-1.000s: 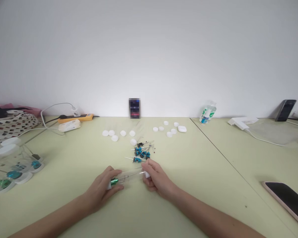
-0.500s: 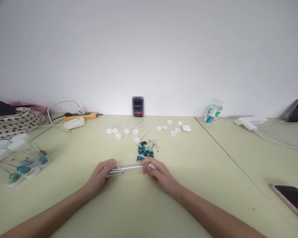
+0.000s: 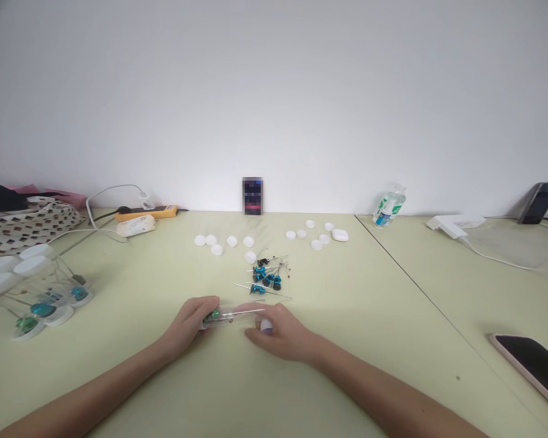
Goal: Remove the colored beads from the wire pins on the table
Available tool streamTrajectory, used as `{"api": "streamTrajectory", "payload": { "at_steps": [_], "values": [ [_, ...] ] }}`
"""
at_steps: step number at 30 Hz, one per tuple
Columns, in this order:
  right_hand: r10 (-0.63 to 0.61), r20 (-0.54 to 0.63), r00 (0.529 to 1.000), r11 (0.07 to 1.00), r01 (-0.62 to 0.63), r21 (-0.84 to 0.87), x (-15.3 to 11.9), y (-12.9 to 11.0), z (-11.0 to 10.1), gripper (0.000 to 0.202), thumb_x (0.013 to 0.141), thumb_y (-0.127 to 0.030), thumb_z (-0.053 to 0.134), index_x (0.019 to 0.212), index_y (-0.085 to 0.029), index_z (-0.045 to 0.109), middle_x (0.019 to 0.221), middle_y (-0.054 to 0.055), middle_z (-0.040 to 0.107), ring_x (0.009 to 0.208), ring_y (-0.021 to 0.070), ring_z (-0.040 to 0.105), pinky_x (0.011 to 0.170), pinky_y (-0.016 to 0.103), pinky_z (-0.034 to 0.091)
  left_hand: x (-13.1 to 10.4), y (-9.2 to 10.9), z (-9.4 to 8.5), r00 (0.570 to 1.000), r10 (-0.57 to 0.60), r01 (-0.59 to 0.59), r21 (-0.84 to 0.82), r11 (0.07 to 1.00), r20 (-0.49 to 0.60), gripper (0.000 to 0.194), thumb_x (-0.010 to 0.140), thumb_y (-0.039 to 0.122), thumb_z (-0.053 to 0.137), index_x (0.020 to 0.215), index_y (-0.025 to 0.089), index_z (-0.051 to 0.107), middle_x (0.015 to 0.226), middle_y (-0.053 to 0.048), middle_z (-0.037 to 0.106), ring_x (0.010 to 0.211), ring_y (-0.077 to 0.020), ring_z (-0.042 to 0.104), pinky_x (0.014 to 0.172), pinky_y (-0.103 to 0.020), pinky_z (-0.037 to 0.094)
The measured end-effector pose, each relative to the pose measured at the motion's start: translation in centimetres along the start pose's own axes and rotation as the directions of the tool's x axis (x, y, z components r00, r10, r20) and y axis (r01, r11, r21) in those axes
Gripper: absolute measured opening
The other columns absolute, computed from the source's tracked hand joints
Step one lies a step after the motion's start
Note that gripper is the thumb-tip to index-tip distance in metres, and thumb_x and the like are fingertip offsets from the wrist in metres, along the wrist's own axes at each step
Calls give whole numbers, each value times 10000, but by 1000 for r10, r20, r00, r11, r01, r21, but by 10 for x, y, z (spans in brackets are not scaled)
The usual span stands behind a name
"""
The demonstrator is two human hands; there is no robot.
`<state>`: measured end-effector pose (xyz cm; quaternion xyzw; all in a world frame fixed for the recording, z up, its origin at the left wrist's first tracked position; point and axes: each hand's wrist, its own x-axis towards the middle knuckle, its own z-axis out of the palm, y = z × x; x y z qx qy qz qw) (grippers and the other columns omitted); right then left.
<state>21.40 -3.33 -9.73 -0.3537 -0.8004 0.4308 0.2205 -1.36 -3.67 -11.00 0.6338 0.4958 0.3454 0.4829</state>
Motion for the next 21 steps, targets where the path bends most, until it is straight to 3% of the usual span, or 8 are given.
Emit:
{"api": "streamTrajectory", "payload": {
  "at_steps": [3,7,14,17,21],
  "values": [
    [72,-39,997,995,-69,65,3,1,-1,303,826,-305,499,1111,-232,570,573,-42,427,495,77,367,466,190,292,0,0,0,999,-3,3,-5,1000,-32,416,852,468,366,559,173,366,520,44,349,509,-100,339,494,-219,253],
    [187,-115,976,972,-167,166,3,8,-9,304,801,-397,535,1017,-191,596,626,-16,521,502,79,423,465,192,318,-1,0,-1,988,-34,33,-11,999,-152,401,826,481,408,574,170,434,535,44,319,526,-104,334,499,-211,265],
    [278,-336,900,955,-222,194,5,17,-23,227,737,-382,588,841,-183,618,756,27,643,684,151,558,590,243,418,4,-6,-10,929,-46,103,139,985,-368,358,783,527,467,669,194,534,559,49,281,532,-106,273,499,-211,212],
    [340,-385,858,936,-270,227,7,18,-25,208,727,-351,575,820,-170,616,728,30,655,576,127,534,511,225,397,6,-6,-16,912,-24,106,179,978,-409,330,777,525,478,722,210,561,574,49,331,536,-108,278,509,-210,230],
    [408,-339,847,903,-322,283,7,17,-26,213,706,-314,559,846,-160,607,730,31,667,403,68,403,403,203,324,6,-6,-27,892,45,43,183,982,-450,276,791,473,479,751,211,555,671,36,486,575,-116,373,541,-214,292]
  ]
}}
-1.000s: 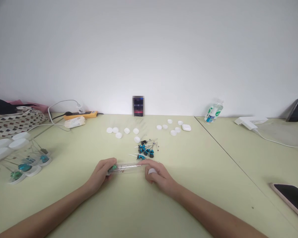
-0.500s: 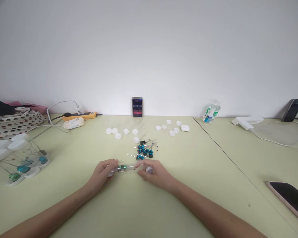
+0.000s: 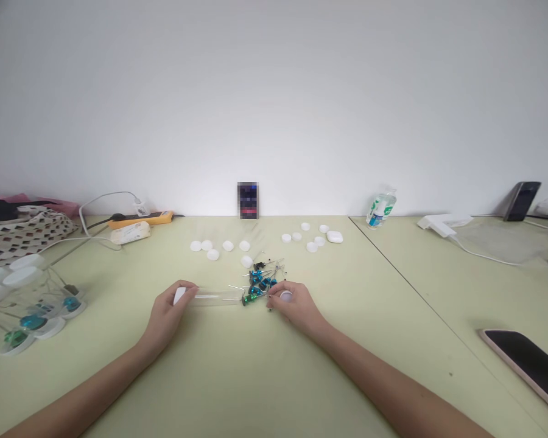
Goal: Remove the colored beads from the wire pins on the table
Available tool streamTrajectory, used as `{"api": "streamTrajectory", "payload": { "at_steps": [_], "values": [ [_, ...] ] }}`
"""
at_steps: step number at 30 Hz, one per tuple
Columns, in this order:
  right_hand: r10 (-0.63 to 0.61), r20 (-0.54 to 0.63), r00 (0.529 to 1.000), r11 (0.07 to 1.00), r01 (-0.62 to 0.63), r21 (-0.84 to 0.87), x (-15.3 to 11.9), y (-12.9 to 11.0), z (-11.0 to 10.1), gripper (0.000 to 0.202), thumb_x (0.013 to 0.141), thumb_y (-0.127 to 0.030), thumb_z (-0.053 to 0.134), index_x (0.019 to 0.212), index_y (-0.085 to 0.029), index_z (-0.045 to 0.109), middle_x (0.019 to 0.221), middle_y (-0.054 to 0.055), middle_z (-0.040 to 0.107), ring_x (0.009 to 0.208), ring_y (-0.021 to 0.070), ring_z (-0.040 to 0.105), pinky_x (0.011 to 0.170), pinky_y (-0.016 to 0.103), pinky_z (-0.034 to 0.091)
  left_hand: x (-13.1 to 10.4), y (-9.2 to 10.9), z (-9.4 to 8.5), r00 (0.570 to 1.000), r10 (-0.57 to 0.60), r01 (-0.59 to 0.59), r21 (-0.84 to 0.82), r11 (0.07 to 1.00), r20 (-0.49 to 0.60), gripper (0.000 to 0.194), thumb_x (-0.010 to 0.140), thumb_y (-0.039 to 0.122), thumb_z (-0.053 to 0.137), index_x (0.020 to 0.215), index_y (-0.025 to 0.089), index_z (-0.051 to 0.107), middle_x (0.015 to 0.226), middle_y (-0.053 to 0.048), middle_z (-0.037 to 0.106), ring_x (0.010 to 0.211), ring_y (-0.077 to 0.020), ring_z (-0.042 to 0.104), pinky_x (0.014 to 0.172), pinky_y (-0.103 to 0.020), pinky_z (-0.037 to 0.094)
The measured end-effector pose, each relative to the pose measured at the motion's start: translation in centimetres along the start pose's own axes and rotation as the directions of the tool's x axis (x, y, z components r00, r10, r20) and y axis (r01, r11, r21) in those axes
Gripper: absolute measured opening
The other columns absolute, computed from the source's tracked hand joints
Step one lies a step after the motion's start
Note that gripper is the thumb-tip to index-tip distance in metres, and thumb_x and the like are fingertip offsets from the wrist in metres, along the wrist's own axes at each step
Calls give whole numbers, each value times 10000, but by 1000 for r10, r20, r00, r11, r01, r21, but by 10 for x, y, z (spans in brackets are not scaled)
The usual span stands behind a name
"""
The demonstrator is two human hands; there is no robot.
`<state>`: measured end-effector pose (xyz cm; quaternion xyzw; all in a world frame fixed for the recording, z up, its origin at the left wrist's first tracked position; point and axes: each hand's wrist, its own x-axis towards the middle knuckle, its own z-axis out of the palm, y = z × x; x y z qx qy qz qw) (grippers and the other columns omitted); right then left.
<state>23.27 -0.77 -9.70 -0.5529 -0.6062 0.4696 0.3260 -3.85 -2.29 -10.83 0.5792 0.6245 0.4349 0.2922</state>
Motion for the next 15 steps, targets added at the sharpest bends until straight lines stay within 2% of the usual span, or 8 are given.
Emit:
{"api": "streamTrajectory", "payload": {
  "at_steps": [2,4,6,8,10,13,14,15],
  "values": [
    [2,19,1000,1000,-3,26,-2,-1,-2,257,703,-292,535,916,-164,600,749,29,674,378,59,365,393,203,314,5,-5,-6,998,30,-32,-24,999,-62,251,794,447,481,758,207,545,719,31,527,598,-121,421,546,-214,313],
    [-35,-10,999,999,35,21,-4,-2,-5,322,702,-262,503,1000,-175,587,713,14,673,384,69,369,411,209,320,13,-13,-13,987,48,-52,-24,998,-154,241,789,434,486,775,200,544,730,25,545,597,-125,448,535,-215,321],
    [-98,-94,991,995,96,-22,-3,0,-11,335,697,-236,474,1006,-171,586,613,-4,646,425,93,409,462,220,344,24,-23,-21,965,62,-64,1,998,-256,248,780,430,492,802,191,554,740,13,562,619,-137,480,548,-222,344],
    [-161,-219,962,986,147,-75,1,5,-21,274,690,-225,461,927,-163,584,542,-14,596,491,118,458,530,232,368,36,-34,-29,914,115,-99,61,993,-388,247,777,410,495,832,185,582,847,-13,593,764,-167,530,665,-244,390],
    [-185,-379,907,981,149,-123,11,13,-33,206,686,-243,466,867,-176,540,562,-18,559,550,134,485,563,240,377,47,-43,-38,866,165,-124,116,985,-472,263,799,392,465,893,196,612,943,-31,594,898,-186,532,796,-281,392],
    [-112,-614,782,974,-35,-223,33,28,-56,225,656,-327,522,833,-198,474,706,7,563,605,155,498,536,246,358,64,-53,-49,820,161,-70,184,981,-550,325,814,420,441,973,212,634,939,-43,575,941,-198,519,877,-336,380],
    [-107,-653,749,955,-105,-277,40,33,-64,233,640,-337,540,811,-201,461,722,13,561,629,166,504,546,252,354,69,-56,-51,805,148,-41,195,980,-574,348,811,437,441,988,209,637,920,-47,563,934,-202,514,882,-349,384],
    [-119,-665,737,930,-152,-335,47,38,-72,239,634,-348,551,797,-203,453,722,15,559,646,176,507,555,258,349,74,-59,-53,795,132,-15,198,980,-593,370,808,450,442,1008,208,637,907,-50,546,925,-205,509,885,-359,389]
  ]
}}
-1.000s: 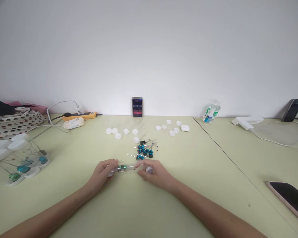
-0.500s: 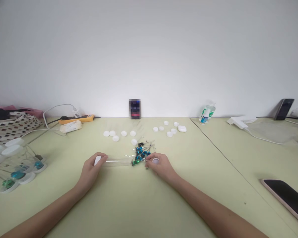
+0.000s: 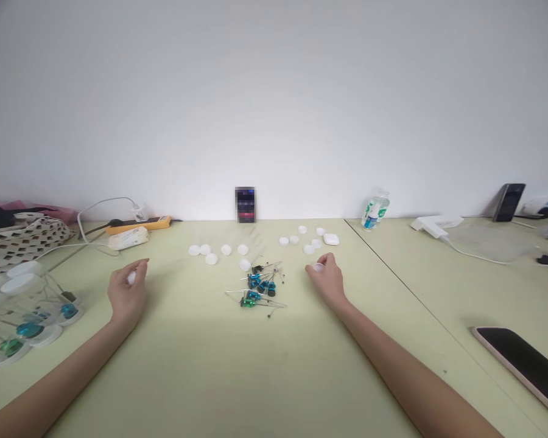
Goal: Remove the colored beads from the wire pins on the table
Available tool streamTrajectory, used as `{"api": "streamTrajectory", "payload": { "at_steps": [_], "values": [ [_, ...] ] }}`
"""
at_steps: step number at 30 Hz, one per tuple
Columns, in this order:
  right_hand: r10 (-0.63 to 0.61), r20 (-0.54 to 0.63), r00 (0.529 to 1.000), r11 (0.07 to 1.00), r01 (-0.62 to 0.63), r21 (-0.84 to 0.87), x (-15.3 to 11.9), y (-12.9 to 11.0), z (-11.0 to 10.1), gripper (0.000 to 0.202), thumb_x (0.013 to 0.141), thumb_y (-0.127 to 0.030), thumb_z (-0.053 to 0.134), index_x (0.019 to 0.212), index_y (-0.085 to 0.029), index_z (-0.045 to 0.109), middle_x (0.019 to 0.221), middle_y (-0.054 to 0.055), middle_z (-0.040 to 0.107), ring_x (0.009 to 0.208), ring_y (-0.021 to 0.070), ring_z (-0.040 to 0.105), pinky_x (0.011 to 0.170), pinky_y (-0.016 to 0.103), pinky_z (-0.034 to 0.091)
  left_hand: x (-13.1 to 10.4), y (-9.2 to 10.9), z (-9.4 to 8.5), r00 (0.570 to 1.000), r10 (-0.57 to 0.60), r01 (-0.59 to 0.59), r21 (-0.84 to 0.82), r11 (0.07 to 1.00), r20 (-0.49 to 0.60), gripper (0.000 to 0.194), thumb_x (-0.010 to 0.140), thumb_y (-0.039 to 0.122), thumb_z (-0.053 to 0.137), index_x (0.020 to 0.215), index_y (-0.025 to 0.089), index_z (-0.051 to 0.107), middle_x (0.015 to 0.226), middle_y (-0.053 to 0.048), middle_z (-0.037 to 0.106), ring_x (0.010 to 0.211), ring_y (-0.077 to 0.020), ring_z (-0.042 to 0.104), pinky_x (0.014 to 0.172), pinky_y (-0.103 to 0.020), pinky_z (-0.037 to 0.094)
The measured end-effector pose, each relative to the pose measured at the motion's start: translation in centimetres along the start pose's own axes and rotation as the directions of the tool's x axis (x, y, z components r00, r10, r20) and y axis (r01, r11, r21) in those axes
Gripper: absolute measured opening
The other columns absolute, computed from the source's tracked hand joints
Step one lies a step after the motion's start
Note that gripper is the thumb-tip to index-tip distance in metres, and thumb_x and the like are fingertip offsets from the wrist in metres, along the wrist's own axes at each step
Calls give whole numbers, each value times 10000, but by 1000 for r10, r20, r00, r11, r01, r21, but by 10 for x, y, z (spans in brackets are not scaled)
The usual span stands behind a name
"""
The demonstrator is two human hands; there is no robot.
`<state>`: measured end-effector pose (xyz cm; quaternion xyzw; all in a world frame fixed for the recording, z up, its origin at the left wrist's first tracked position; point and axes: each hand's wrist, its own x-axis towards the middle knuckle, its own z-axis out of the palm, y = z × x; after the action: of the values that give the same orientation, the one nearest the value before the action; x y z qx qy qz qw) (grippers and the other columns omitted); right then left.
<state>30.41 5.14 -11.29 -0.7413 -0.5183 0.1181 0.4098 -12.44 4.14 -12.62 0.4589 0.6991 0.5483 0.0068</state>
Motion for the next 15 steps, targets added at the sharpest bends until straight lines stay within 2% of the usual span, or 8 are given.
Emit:
{"api": "streamTrajectory", "payload": {
  "at_steps": [3,6,8,11,13,15],
  "values": [
    [-68,-5,998,986,66,-154,25,14,3,232,657,-401,543,754,-203,472,743,24,550,697,194,518,595,275,348,13,-10,9,997,-83,83,24,996,7,426,782,458,477,1101,206,604,934,-60,474,905,-210,498,896,-380,403],
    [-102,-29,994,980,95,-177,43,23,7,275,635,-415,587,796,-198,534,840,40,536,794,214,531,670,296,374,25,-15,22,985,-148,144,53,988,85,477,757,380,521,1198,198,536,1048,-82,386,942,-212,498,947,-390,382],
    [-81,-73,994,987,70,-143,52,26,10,366,609,-384,623,919,-204,551,908,49,520,826,216,535,722,312,390,31,-15,32,977,-134,120,91,989,164,520,759,292,504,1266,180,467,1116,-104,334,988,-214,490,975,-384,363],
    [-53,-113,992,994,42,-99,63,30,13,490,610,-334,637,1061,-184,520,1020,85,488,741,178,557,774,331,408,39,-10,46,958,-78,46,118,992,278,608,743,208,486,1333,130,366,1177,-142,303,1031,-220,483,982,-369,362],
    [-51,-124,991,997,44,-61,67,32,14,493,624,-311,629,1083,-169,515,1068,103,471,658,141,561,787,325,420,41,-5,54,941,-42,8,103,995,336,669,726,206,507,1363,142,312,1221,-148,292,1058,-226,481,983,-371,363],
    [-55,-134,989,998,52,-26,69,34,14,467,640,-299,613,1078,-163,521,1087,108,469,630,125,564,792,315,430,39,-1,59,924,7,-47,95,994,382,737,715,239,536,1389,169,246,1291,-152,244,1163,-263,414,998,-394,342]
  ]
}}
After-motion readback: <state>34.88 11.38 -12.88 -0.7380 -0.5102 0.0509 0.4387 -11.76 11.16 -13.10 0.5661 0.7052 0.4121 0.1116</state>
